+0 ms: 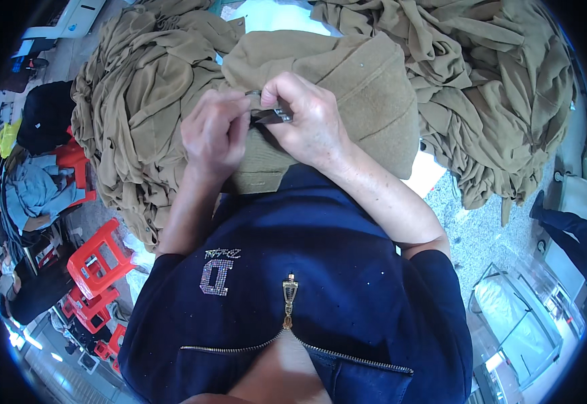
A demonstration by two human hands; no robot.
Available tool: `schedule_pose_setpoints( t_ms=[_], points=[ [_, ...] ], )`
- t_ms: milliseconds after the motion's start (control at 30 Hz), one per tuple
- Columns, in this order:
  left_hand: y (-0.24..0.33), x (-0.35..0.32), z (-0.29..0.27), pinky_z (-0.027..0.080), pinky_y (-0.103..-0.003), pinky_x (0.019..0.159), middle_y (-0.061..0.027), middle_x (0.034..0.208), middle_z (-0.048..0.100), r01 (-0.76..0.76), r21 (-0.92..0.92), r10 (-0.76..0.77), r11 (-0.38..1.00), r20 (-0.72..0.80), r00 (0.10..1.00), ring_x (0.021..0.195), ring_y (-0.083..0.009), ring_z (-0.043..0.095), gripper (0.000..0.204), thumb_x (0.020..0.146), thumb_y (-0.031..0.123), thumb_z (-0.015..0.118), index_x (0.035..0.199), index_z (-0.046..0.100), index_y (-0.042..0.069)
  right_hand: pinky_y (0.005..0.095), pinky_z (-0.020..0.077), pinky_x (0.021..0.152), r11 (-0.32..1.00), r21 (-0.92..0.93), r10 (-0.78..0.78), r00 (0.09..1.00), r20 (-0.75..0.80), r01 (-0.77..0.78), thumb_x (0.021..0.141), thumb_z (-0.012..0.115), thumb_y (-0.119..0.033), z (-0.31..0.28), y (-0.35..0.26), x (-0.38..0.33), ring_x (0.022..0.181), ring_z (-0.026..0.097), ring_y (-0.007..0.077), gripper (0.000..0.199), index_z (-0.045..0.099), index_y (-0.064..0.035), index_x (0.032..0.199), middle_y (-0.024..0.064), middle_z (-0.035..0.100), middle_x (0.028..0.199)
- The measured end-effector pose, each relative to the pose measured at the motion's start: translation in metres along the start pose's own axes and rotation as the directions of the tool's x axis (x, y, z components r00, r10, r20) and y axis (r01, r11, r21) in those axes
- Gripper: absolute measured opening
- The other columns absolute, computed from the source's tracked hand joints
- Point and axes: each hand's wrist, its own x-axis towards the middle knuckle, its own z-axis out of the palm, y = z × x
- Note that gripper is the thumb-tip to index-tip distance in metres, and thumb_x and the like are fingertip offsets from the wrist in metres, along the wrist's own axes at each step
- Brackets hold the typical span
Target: Inspecting and trimming threads or processing buttons on garments using a small hand tool.
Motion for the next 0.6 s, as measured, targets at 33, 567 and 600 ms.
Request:
schedule_pose_setpoints(
  t_ms=[33, 567, 600],
  points=[
    [0.000, -0.001, 0.004, 0.049, -0.031, 0.059, -0.0113, 0.082, 0.064, -0.030, 0.070, 0.033, 0.997, -0.047, 0.998, 0.069, -0.0259, 0.063, 0.022, 0.070, -0.009, 0.067, 0.087, 0.060, 0.002, 0.0318, 0.0463, 0.054, 1.000, 0.002, -0.001, 1.000, 0.001, 0.001, 0.072, 0.070, 0.001, -0.002, 0.000, 0.002, 0.063, 0.059, 0.0193, 0.022, 0.053, -0.0054, 0.084, 0.0057, 0.057, 0.075],
    [-0.012, -0.029, -0.074, 0.041, -0.020, 0.073, -0.0014, 0.083, 0.061, 0.857, -0.424, -0.693, 0.293, 0.523, 0.496, 0.078, -0.0067, 0.055, 0.011, 0.089, 0.008, 0.063, 0.092, 0.062, -0.002, 0.0385, 0.0491, 0.084, 0.721, -0.690, 0.355, 0.817, 0.454, 0.070, 0.081, 0.067, -0.011, -0.105, 0.022, 0.014, 0.095, 0.059, 0.0260, 0.017, 0.060, -0.0025, 0.094, 0.0092, 0.061, 0.090],
    [-0.014, -0.028, -0.072, 0.041, -0.020, 0.073, -0.0014, 0.083, 0.061, 0.855, -0.426, -0.694, 0.296, 0.520, 0.499, 0.078, -0.0067, 0.055, 0.011, 0.089, 0.008, 0.063, 0.092, 0.062, -0.002, 0.0385, 0.0491, 0.084, 0.720, -0.690, 0.352, 0.819, 0.454, 0.073, 0.081, 0.067, -0.011, -0.105, 0.022, 0.015, 0.095, 0.059, 0.0260, 0.017, 0.060, -0.0025, 0.094, 0.0092, 0.061, 0.090]
  ],
)
